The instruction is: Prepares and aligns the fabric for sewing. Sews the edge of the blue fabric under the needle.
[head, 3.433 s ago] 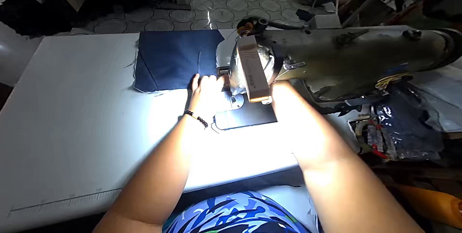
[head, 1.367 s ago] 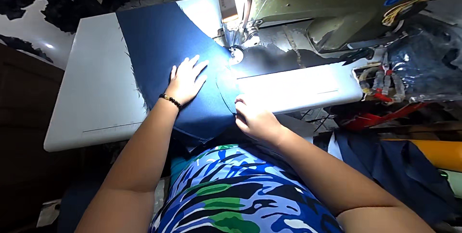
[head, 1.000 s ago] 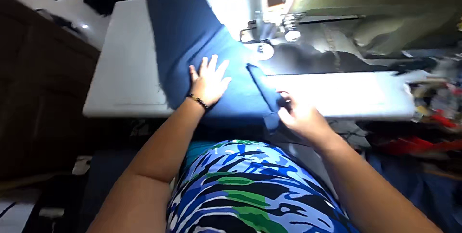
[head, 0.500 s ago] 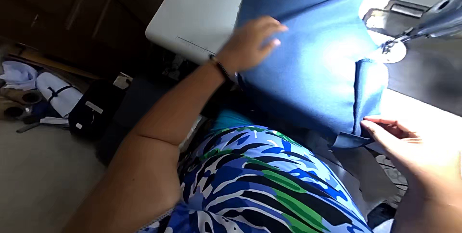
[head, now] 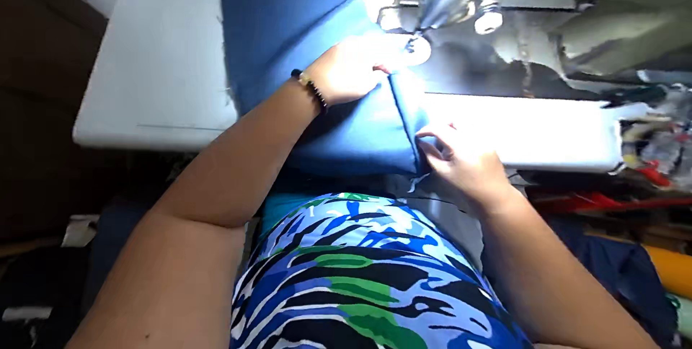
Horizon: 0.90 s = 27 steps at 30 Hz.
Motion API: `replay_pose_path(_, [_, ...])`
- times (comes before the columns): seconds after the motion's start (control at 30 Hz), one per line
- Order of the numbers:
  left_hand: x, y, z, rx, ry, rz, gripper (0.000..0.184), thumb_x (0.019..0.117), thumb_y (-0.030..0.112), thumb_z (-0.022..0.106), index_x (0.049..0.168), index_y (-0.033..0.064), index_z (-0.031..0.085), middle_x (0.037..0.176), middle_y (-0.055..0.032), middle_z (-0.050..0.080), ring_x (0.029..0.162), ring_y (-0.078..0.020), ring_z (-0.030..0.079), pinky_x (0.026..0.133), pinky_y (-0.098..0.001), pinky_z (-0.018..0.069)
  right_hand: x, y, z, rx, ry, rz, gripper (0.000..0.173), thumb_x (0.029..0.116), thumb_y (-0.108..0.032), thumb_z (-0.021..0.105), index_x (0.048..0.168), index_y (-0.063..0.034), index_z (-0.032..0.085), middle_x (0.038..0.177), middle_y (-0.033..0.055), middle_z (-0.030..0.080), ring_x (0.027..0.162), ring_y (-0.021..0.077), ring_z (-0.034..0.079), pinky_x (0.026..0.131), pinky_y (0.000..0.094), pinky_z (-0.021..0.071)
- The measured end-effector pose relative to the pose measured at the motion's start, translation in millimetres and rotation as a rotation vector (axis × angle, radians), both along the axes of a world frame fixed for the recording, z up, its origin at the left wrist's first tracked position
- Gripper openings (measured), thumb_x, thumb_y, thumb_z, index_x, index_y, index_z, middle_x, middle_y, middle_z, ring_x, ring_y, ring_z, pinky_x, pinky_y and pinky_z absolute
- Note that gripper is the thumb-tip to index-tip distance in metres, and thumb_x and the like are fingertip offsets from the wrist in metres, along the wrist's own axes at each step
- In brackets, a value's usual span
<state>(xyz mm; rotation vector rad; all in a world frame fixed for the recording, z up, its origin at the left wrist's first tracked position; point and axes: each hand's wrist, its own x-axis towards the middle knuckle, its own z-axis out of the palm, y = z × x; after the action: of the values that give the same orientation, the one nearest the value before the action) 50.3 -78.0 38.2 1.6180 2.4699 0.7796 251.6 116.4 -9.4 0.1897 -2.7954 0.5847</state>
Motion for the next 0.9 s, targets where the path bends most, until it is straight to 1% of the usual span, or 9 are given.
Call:
replay_pose_path(0.1, [-27.3,49.5,-14.5,-0.100,0.016,-0.040,0.027,0.0964,0.007,0.052,0.109,0.0014,0.075,0.111,-0.0186,0.071,0.107,-0.0322,0.068,0.096,-0.0486,0.0499,1.1,-3.6,-9.1,0.033,0.072,0.070,0.017,0.0949,-0.003,0.058,0.099,-0.0022,0.075,0.089,0.0143,0.066,0.080,0.0304,0.067,0.067,0.0465,0.0553])
replay_pose_path(0.2, [-46.0,62.6,-36.9,-0.084,-0.022,-0.012,0.027,0.0967,0.004,0.050,0.108,0.0008,0.074,0.113,-0.0186,0.070,0.112,-0.0316,0.065,0.101,-0.0461,0.0481,6.5,1.4,-11.8,0.033,0.055,0.085,0.020,0.0955,-0.006,0.057,0.104,-0.0027,0.075,0.095,0.0145,0.068,0.087,0.0294,0.069,0.072,0.0446,0.0572])
replay_pose_path(0.3, [-55.5,50.1,-42.2,-0.033,-0.041,-0.023,0.022,0.0918,0.001,0.053,0.102,-0.0039,0.073,0.116,-0.0235,0.066,0.117,-0.0366,0.060,0.104,-0.0483,0.0443,12.4,5.7,-9.9,0.030,-0.002,0.061,0.039,0.0992,-0.035,0.059,0.118,-0.0045,0.073,0.111,0.0159,0.069,0.100,0.0305,0.069,0.082,0.0462,0.0580])
replay_pose_path(0.37, [-62.6,43.0,-44.5,-0.057,-0.031,-0.093,0.022,0.0877,0.006,0.057,0.100,-0.0031,0.073,0.115,-0.0234,0.067,0.119,-0.0388,0.057,0.105,-0.0519,0.0392,15.4,3.5,-11.9,0.035,-0.063,0.044,0.058,0.0883,-0.050,0.070,0.128,-0.0074,0.069,0.123,0.0189,0.066,0.112,0.0358,0.065,0.091,0.0526,0.0540])
replay_pose_path(0.47, [-69.6,44.8,-43.1,-0.099,-0.028,-0.188,0.024,0.0830,0.021,0.063,0.091,-0.0007,0.070,0.107,-0.0209,0.065,0.114,-0.0373,0.056,0.098,-0.0531,0.0394,16.1,-2.2,-20.7,0.082,-0.101,0.016,0.059,0.0777,-0.028,0.085,0.133,-0.0143,0.067,0.133,0.0243,0.062,0.123,0.0465,0.058,0.096,0.0628,0.0491])
replay_pose_path(0.57, [-67.4,57.0,-23.8,-0.135,-0.050,-0.261,0.023,0.0859,0.020,0.061,0.085,-0.0031,0.066,0.100,-0.0196,0.065,0.097,-0.0282,0.060,0.083,-0.0440,0.0468,17.0,-6.5,-32.1,0.110,-0.033,-0.018,0.053,0.0784,-0.006,0.076,0.130,-0.0179,0.070,0.131,0.0243,0.063,0.119,0.0483,0.059,0.095,0.0637,0.0467])
replay_pose_path(0.7, [-62.5,73.1,-9.1,-0.207,-0.081,-0.259,0.020,0.0876,0.019,0.054,0.076,0.0038,0.058,0.079,-0.0075,0.057,0.073,-0.0181,0.053,0.065,-0.0413,0.0409,20.9,-5.1,-38.4,0.104,0.006,-0.020,0.045,0.0853,-0.019,0.070,0.130,-0.0201,0.070,0.131,0.0214,0.064,0.121,0.0458,0.058,0.097,0.0614,0.0457])
replay_pose_path(0.8, [-65.6,66.7,-30.0,-0.176,-0.164,-0.181,0.019,0.0885,0.018,0.055,0.080,0.0021,0.062,0.081,-0.0103,0.061,0.078,-0.0226,0.058,0.070,-0.0487,0.0436,22.5,-0.4,-40.0,0.072,0.047,-0.046,0.039,0.0931,-0.027,0.059,0.129,-0.0167,0.071,0.131,0.0191,0.065,0.119,0.0431,0.060,0.097,0.0587,0.0464])
replay_pose_path(0.9, [-69.4,45.6,-43.8,-0.039,-0.214,-0.149,0.020,0.0859,0.015,0.057,0.095,0.0014,0.068,0.092,-0.0049,0.064,0.078,-0.0061,0.055,0.071,-0.0271,0.0464,22.9,5.4,-42.4,0.018,0.140,-0.099,0.032,0.0998,-0.024,0.049,0.115,-0.0052,0.071,0.129,0.0199,0.066,0.116,0.0415,0.062,0.097,0.0536,0.0499])
